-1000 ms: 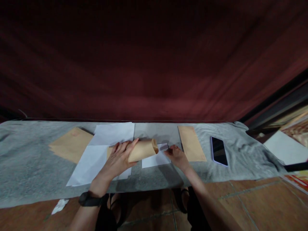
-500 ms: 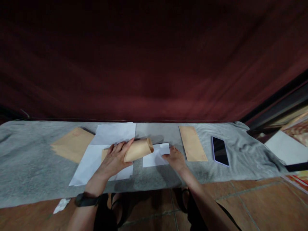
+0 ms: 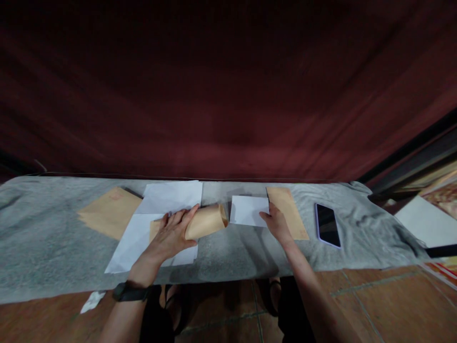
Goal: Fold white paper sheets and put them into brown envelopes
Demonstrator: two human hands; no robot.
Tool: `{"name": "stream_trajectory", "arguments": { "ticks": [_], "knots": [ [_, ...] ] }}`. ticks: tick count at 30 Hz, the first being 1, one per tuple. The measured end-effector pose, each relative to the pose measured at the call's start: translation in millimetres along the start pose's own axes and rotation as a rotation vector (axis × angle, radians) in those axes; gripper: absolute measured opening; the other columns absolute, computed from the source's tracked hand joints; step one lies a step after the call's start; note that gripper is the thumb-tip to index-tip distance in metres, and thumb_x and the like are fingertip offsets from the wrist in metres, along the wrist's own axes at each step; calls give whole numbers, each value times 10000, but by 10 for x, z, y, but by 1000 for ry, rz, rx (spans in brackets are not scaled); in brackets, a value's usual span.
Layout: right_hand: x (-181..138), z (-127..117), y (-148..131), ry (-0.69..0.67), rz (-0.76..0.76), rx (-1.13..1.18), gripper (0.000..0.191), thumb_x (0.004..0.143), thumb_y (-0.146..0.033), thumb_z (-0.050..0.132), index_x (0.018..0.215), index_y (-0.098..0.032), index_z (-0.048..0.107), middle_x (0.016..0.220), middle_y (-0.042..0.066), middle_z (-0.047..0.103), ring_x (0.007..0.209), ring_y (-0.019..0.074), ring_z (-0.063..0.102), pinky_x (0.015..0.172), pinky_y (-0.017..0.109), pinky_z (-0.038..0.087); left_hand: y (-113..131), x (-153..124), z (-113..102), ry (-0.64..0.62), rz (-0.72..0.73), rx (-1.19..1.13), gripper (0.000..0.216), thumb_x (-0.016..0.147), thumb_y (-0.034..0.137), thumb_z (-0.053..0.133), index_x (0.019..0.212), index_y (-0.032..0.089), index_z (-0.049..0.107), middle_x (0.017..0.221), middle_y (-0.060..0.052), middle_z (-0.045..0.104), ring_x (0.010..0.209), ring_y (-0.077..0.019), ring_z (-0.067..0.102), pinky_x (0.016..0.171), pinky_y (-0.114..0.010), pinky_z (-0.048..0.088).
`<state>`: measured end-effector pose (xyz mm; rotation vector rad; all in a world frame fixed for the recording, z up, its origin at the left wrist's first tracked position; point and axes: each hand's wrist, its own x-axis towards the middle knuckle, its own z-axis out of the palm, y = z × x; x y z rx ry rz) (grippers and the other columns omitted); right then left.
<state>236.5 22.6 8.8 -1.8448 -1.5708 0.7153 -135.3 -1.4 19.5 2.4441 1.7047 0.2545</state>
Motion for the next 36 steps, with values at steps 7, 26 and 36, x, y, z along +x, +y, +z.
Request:
{"name": "stream_trajectory", "arguments": {
  "ticks": [7,26,36],
  "knots": [
    [16,-16,69,7,-57,450,312,789,-420,586,979,-187,667,900,59,731,844,224,641,761,339,517,33,37,16,-25,-22,23,1044,767,332,737,1617,296,133,1417,-151,515,1375,-357,456,1179,-645,210],
    [-43,-35,96,-267,-29,302,200,804,-316,582,884,-202,726,791,11,732,756,210,656,681,292,507,103,58,31,41,-4,70,1074,740,337,752,1613,312,128,1420,-132,514,1347,-373,469,1190,-654,147],
    [-41,-47,88,-297,-69,260,180,816,-291,585,883,-195,721,787,5,727,758,201,644,642,268,482,183,88,37,62,43,54,1142,699,398,788,1617,311,115,1408,-130,518,1325,-383,479,1184,-663,173]
  ]
}}
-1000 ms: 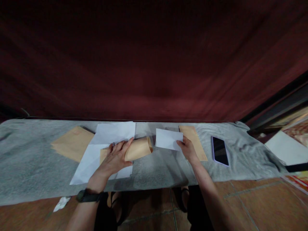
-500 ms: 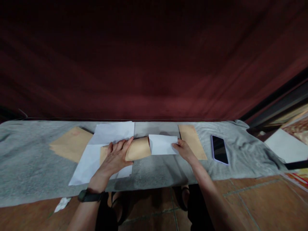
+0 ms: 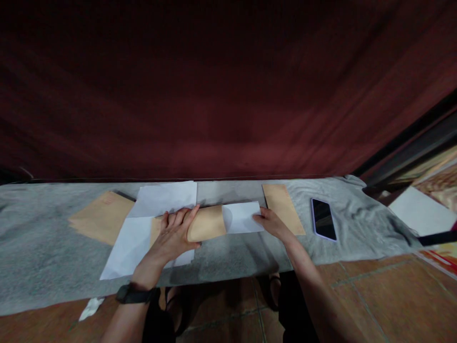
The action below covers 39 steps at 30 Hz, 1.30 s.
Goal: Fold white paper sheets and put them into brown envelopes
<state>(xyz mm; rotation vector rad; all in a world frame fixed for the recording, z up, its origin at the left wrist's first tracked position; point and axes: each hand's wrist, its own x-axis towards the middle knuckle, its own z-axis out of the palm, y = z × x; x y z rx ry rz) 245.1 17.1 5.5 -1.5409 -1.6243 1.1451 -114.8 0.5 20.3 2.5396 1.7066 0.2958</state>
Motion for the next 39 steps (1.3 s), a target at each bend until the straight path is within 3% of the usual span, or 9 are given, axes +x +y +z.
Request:
{"name": "stream_trajectory", "arguments": {
  "ticks": [5,14,20,25,34,39],
  "knots": [
    [5,26,34,-19,-8,28,229,838,-349,564,912,-178,697,799,3,711,742,181,626,633,258,461,66,19,-10,25,27,-7,1165,691,412,795,1618,299,99,1413,-140,503,1321,-396,473,1179,-668,175],
    [18,150,-51,229,130,83,296,876,-439,523,1008,-213,661,964,50,730,938,226,663,831,333,501,202,72,-13,77,78,-22,1180,701,423,804,1617,301,71,1452,-142,450,1364,-388,418,1190,-658,150],
    [11,299,-106,213,114,231,314,812,-489,589,906,-200,671,781,26,689,711,194,618,643,292,477,357,132,14,66,96,-68,1152,704,474,790,1611,297,103,1458,-135,445,1372,-376,412,1193,-655,140],
    [-11,400,-195,183,91,361,361,738,-503,661,866,-170,712,720,13,670,635,162,573,556,258,413,459,171,40,60,114,-83,1158,689,456,801,1610,280,122,1473,-150,438,1390,-389,401,1201,-656,126],
    [8,370,-185,257,103,516,400,677,-539,732,820,-166,748,662,1,654,570,139,514,538,261,374,540,202,55,32,96,-125,1170,672,431,802,1611,288,118,1482,-146,436,1368,-384,431,1200,-663,132],
    [9,404,-187,314,38,499,343,699,-512,717,785,-182,757,778,29,700,684,167,580,612,272,422,594,211,79,56,111,-105,1126,681,415,793,1609,270,172,1480,-157,452,1374,-391,430,1201,-667,128]
  ]
}}
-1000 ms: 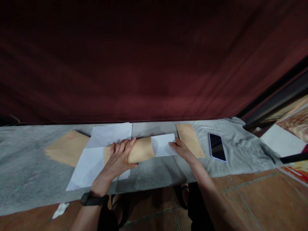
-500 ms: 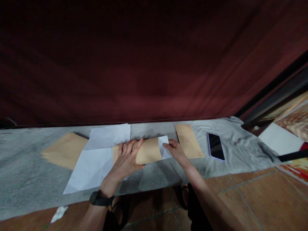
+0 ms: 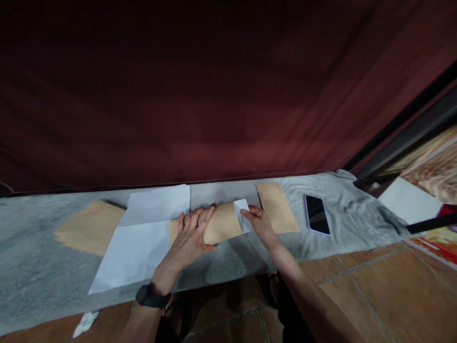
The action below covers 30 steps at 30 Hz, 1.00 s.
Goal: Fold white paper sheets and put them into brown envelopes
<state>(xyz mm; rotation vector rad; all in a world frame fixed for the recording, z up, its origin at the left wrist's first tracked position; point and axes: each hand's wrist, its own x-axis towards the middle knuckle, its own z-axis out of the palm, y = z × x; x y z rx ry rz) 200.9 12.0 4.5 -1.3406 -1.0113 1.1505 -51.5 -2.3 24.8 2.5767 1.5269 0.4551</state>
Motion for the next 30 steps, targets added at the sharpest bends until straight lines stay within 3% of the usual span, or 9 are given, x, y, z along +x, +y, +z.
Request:
{"name": "stream_trajectory", "arguments": {
  "ticks": [5,14,24,30],
  "knots": [
    [-24,97,61,-88,14,-37,303,725,-485,664,640,-196,699,759,23,676,715,171,597,641,273,439,56,2,15,14,37,17,1096,696,434,781,1608,260,198,1488,-157,457,1381,-392,432,1200,-653,167],
    [-17,120,156,-139,62,-89,283,728,-427,620,567,-195,607,559,-41,531,523,100,460,504,221,340,31,-14,66,12,69,35,1133,695,414,789,1616,274,144,1502,-155,437,1394,-380,417,1209,-638,141],
    [-16,130,213,-230,72,-157,171,766,-308,652,659,-193,719,648,-5,656,625,156,600,566,253,455,35,-3,55,-10,90,30,1119,702,400,778,1614,276,143,1495,-157,440,1405,-381,404,1208,-639,145],
    [-19,130,246,-237,42,-189,170,773,-215,582,707,-209,739,686,-9,697,688,181,654,599,255,484,12,-5,59,-8,103,29,1122,699,390,779,1615,276,142,1497,-150,440,1399,-381,414,1210,-641,142]
  ]
}}
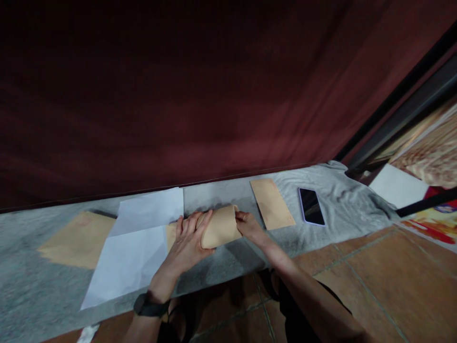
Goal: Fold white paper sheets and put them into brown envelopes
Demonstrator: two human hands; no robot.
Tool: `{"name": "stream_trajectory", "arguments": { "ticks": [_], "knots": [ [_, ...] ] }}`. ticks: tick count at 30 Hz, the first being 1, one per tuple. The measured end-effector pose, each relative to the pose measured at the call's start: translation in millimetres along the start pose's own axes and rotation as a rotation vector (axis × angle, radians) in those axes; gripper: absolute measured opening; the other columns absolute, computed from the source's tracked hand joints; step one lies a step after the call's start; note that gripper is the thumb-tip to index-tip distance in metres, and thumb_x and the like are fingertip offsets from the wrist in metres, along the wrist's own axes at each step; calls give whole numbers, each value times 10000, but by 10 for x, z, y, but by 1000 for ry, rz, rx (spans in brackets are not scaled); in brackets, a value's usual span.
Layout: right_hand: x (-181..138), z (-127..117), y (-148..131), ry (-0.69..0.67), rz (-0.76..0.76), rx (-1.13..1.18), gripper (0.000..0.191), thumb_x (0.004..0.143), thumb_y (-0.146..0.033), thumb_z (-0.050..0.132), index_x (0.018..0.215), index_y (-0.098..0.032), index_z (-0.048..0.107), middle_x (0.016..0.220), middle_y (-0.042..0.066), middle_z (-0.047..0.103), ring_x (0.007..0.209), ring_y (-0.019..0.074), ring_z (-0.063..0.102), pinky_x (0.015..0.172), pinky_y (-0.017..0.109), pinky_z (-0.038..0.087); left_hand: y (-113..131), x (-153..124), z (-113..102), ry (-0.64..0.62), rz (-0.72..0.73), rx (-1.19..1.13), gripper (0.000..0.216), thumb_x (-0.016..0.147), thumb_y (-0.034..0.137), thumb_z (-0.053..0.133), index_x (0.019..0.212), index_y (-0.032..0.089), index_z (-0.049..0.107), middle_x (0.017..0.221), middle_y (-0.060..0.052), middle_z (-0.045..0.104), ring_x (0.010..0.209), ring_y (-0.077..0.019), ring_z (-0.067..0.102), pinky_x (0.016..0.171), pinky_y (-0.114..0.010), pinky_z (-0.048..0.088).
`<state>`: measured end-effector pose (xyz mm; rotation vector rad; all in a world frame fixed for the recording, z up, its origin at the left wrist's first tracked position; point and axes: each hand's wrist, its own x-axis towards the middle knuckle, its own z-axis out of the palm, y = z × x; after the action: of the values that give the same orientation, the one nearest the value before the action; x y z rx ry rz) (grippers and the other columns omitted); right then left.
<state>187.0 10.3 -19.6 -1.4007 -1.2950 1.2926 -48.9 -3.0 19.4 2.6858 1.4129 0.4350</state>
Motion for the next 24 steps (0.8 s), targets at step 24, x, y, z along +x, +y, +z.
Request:
{"name": "stream_trajectory", "arguments": {
  "ticks": [24],
  "knots": [
    [-39,-16,-115,165,28,243,154,730,-307,656,781,-168,697,656,-5,668,591,149,593,555,248,445,4,54,-45,84,30,40,966,823,416,720,1611,260,184,1669,-183,209,1540,-411,168,1210,-664,73]
  ]
}}
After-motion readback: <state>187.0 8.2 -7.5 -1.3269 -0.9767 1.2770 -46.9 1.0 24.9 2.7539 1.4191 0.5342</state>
